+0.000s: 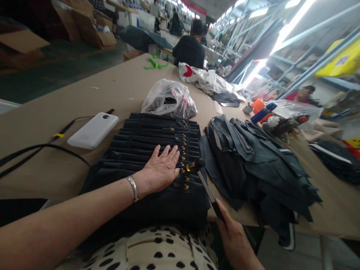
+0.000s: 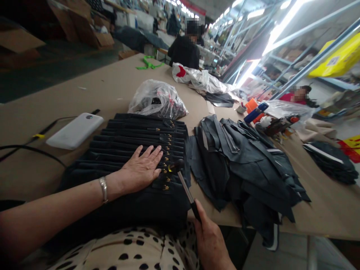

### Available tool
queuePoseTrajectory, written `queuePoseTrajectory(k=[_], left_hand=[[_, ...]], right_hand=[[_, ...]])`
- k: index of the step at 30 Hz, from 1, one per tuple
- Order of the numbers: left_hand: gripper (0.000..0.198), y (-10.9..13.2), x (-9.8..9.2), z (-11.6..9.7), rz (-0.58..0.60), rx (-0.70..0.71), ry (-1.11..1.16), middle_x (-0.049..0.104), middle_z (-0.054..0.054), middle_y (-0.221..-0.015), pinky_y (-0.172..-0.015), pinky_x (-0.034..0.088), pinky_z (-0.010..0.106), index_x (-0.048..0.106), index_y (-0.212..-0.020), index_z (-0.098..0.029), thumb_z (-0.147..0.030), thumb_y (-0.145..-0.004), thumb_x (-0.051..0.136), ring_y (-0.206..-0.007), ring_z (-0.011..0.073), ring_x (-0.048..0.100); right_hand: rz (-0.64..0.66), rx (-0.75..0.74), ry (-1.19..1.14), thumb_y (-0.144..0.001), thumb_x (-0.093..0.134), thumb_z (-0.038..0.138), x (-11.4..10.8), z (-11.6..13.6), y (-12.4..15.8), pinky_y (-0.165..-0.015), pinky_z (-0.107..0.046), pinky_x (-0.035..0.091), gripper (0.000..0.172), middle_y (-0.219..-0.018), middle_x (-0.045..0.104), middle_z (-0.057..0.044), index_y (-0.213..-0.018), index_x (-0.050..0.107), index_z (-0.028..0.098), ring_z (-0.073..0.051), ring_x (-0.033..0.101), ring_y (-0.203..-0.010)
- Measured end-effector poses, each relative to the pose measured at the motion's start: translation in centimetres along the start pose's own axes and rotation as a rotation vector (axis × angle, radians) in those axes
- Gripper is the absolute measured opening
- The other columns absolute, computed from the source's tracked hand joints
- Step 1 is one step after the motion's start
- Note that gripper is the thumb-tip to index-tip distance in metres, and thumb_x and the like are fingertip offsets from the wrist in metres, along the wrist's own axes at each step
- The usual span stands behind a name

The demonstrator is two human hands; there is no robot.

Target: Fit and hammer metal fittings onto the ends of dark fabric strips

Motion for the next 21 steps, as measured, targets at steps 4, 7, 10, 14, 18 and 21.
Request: queuePoseTrajectory(k=[4, 7, 10, 14, 18, 21], left_hand=[[0.060, 1.4, -1.4, -1.4, -0.045, 0.043, 0.015, 0.022, 0.012, -0.148, -0.109, 0.009, 0.052, 0.033, -0.137, -0.013, -0.046, -0.087, 0.032, -0.135, 0.0306, 0.020], [0.068, 3.7, -0.9, -2.9, -0.075, 0.166, 0.021, 0.023, 0.012, -0.148, -0.111, 0.004, 0.049, 0.033, -0.137, -0.015, -0.058, -0.084, 0.031, -0.136, 0.0285, 0.018], [0.077, 5.5, 0.8, -3.3, -0.039, 0.242, 0.024, 0.026, 0.014, -0.146, -0.111, 0.002, 0.047, 0.034, -0.136, -0.013, -0.066, -0.080, 0.031, -0.135, 0.0284, 0.021], [0.077, 6.0, 1.9, -3.0, -0.035, 0.238, 0.026, 0.023, 0.012, -0.148, -0.112, 0.001, 0.046, 0.029, -0.139, -0.015, -0.065, -0.080, 0.032, -0.137, 0.0269, 0.017], [0.078, 5.6, 1.5, -3.0, -0.012, 0.225, 0.040, 0.024, 0.012, -0.148, -0.112, 0.002, 0.045, 0.030, -0.138, -0.014, -0.066, -0.080, 0.033, -0.136, 0.0274, 0.019], [0.079, 5.6, 1.3, -3.1, -0.007, 0.225, 0.035, 0.022, 0.013, -0.148, -0.112, 0.002, 0.046, 0.030, -0.138, -0.013, -0.065, -0.079, 0.033, -0.136, 0.0282, 0.019]], right_hand=[[-0.108, -0.031, -0.058, -0.092, 0.036, 0.025, -1.7, -0.2, 1.0, -0.091, -0.021, 0.045, 0.045, -0.125, 0.056, -0.006, -0.137, 0.034, 0.019, -0.014, 0.051, -0.115], [-0.120, -0.084, -0.059, -0.091, 0.039, 0.022, -2.2, -0.4, 2.4, -0.089, -0.018, 0.045, 0.048, -0.122, 0.058, -0.006, -0.139, 0.032, 0.019, -0.014, 0.054, -0.111], [-0.128, -0.156, -0.062, -0.090, 0.041, 0.020, -2.0, -0.2, 3.5, -0.090, -0.019, 0.046, 0.050, -0.122, 0.058, -0.005, -0.139, 0.033, 0.021, -0.015, 0.055, -0.110], [-0.264, -0.164, -0.070, -0.090, 0.038, 0.020, -1.2, 0.0, 4.1, -0.092, -0.026, 0.047, 0.049, -0.127, 0.054, -0.005, -0.139, 0.032, 0.022, -0.019, 0.051, -0.114], [-0.068, -0.089, -0.030, -0.090, 0.035, 0.020, 0.1, -0.3, 3.6, -0.086, -0.027, 0.051, 0.048, -0.119, 0.060, -0.006, -0.138, 0.034, 0.021, -0.019, 0.058, -0.107], [-0.026, -0.023, -0.058, -0.091, 0.034, 0.021, -0.2, -0.5, 3.7, -0.086, -0.026, 0.050, 0.047, -0.119, 0.061, -0.007, -0.138, 0.036, 0.020, -0.018, 0.058, -0.107]])
Point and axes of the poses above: each hand's wrist, its own y-axis away from the middle knuckle, its own x-axis out of the palm, z = x × y, the point moved 2 cm from there along -y, towards the middle knuckle
